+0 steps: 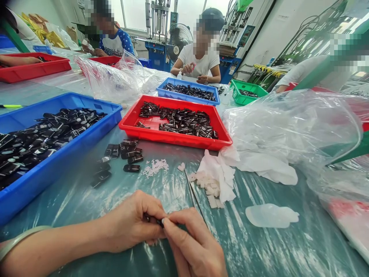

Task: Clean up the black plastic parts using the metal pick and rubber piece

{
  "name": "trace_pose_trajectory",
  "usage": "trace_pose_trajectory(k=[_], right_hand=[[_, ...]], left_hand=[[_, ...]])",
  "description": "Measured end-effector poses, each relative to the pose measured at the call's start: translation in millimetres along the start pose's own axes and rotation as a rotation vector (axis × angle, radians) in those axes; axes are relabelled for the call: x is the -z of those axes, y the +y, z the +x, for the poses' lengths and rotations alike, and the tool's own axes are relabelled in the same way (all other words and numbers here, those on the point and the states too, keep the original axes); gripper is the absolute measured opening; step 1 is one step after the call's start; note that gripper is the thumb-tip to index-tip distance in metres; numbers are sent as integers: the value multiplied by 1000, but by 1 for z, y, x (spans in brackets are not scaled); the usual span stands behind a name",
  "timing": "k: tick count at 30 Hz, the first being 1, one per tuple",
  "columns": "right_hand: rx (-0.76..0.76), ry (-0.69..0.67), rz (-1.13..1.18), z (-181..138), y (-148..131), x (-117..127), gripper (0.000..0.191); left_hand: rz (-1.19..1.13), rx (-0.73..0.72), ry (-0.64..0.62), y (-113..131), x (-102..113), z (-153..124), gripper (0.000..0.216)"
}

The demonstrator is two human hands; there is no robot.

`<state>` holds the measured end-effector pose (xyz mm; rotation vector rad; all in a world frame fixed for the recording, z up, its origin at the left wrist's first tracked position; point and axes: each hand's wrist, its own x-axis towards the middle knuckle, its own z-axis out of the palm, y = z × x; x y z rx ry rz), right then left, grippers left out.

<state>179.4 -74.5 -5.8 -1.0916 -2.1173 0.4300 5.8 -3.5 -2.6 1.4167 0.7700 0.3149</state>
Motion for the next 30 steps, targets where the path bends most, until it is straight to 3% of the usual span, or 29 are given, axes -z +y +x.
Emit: trace_pose_trajectory(k=[6,10,14,16,21,30], right_hand=[[-35,46,17,-1,-2,-5,42],[-70,4,86,12,-6,4,27],[-265,47,6,38,5,12,14],[-354,60,-98,54,17,8,14],[-509,-82,-278,86,42,-16,18],[-616,-192,-426,99,40,-28,28]], left_hand=[[-8,3,-8,-1,1,0,15],[-41,16,-5,-3,1,1,17],[-41,44,5,-2,1,2,10],[-38,53,17,-2,0,2,11],[-76,85,10,-3,0,1,11],[-92,81,-3,-5,0,2,8]])
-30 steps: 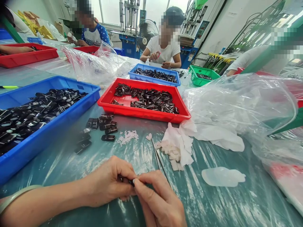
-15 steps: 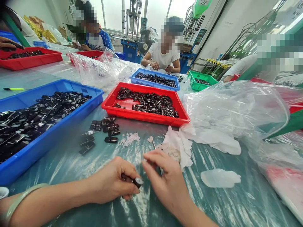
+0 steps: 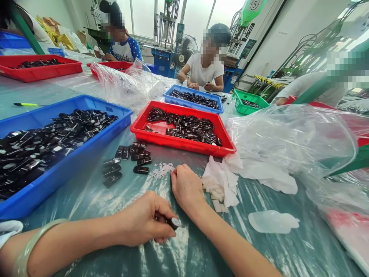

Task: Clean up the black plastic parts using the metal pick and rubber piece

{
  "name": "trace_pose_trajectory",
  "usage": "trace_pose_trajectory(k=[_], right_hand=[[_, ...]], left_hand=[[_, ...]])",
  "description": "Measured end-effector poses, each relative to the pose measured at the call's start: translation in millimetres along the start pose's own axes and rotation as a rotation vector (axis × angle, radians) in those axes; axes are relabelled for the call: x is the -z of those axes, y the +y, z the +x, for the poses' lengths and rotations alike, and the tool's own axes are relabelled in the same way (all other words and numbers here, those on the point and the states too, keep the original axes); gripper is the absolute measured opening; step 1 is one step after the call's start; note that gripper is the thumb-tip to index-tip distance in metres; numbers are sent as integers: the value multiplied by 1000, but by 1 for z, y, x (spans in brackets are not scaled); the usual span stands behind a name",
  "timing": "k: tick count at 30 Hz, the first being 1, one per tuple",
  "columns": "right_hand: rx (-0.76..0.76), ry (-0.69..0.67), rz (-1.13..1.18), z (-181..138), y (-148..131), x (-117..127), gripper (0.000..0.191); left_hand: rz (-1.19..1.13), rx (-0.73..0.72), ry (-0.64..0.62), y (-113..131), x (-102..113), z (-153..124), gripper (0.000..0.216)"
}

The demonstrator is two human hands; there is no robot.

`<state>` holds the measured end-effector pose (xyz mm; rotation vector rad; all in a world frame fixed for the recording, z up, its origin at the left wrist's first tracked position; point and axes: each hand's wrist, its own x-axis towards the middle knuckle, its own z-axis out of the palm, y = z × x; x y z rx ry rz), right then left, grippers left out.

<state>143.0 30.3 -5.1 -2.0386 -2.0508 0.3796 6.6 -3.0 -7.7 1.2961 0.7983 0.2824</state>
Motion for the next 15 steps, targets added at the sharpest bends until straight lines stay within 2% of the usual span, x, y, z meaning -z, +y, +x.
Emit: trace_pose_trajectory(k=[4,6,8,11,15], right_hand=[[64,17,42,-6,5,-1,27],[116,36,86,-13,9,3,20],[161,64,138,-24,12,9,12],[213,93,232,-46,18,20,17],[306,52,336,-75,25,30,17]], left_hand=[[-1,-2,-8,1,0,0,9],[4,-10,-14,2,1,0,9],[10,-17,-14,3,1,0,10],[11,-22,-13,2,1,-1,9],[38,-28,-21,1,2,-2,9]])
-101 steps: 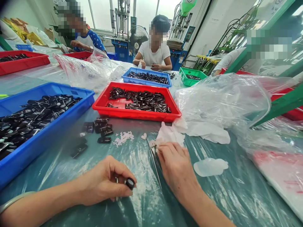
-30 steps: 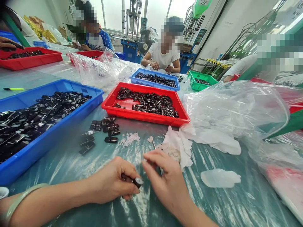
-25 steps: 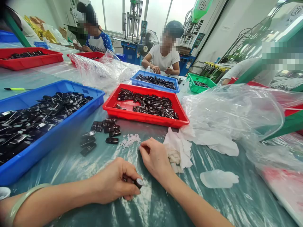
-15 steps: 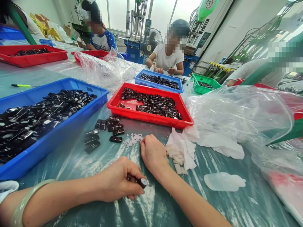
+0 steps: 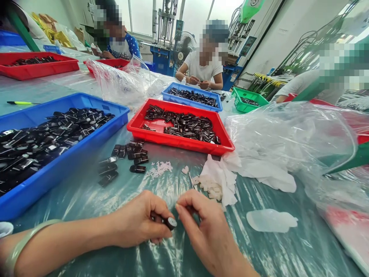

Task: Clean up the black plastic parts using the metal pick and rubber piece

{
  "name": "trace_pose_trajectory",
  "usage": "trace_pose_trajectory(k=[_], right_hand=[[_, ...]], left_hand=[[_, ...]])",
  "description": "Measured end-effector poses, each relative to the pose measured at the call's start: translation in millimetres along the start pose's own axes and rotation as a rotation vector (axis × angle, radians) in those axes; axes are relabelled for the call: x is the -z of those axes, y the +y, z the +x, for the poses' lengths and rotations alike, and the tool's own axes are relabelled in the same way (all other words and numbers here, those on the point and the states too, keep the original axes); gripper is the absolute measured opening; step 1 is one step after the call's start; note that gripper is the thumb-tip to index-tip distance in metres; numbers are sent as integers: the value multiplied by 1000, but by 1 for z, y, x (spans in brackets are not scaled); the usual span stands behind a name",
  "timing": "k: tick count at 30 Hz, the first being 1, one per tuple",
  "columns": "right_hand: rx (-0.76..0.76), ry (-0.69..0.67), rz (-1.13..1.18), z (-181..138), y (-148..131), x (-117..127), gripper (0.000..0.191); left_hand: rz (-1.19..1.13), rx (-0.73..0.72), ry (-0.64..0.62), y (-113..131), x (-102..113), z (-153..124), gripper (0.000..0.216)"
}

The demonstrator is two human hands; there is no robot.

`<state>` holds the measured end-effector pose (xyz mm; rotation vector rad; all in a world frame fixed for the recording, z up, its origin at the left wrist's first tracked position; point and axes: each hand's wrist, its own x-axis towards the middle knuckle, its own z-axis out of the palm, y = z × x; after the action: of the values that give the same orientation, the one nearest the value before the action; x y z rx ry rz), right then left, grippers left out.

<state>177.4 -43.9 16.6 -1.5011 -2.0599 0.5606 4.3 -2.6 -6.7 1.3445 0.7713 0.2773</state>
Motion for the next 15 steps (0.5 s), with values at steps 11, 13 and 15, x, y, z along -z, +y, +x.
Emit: trace_pose_trajectory(k=[11,13,15], right_hand=[[175,-11,53,-16,-4,-2,15],[185,1,39,-16,-7,-1,15],[204,17,28,-16,-10,0,14]], left_hand=[[50,0,7,3,-1,-2,14],[55,-14,3,4,-2,-2,13],[72,-29,2,4,-1,-2,13]])
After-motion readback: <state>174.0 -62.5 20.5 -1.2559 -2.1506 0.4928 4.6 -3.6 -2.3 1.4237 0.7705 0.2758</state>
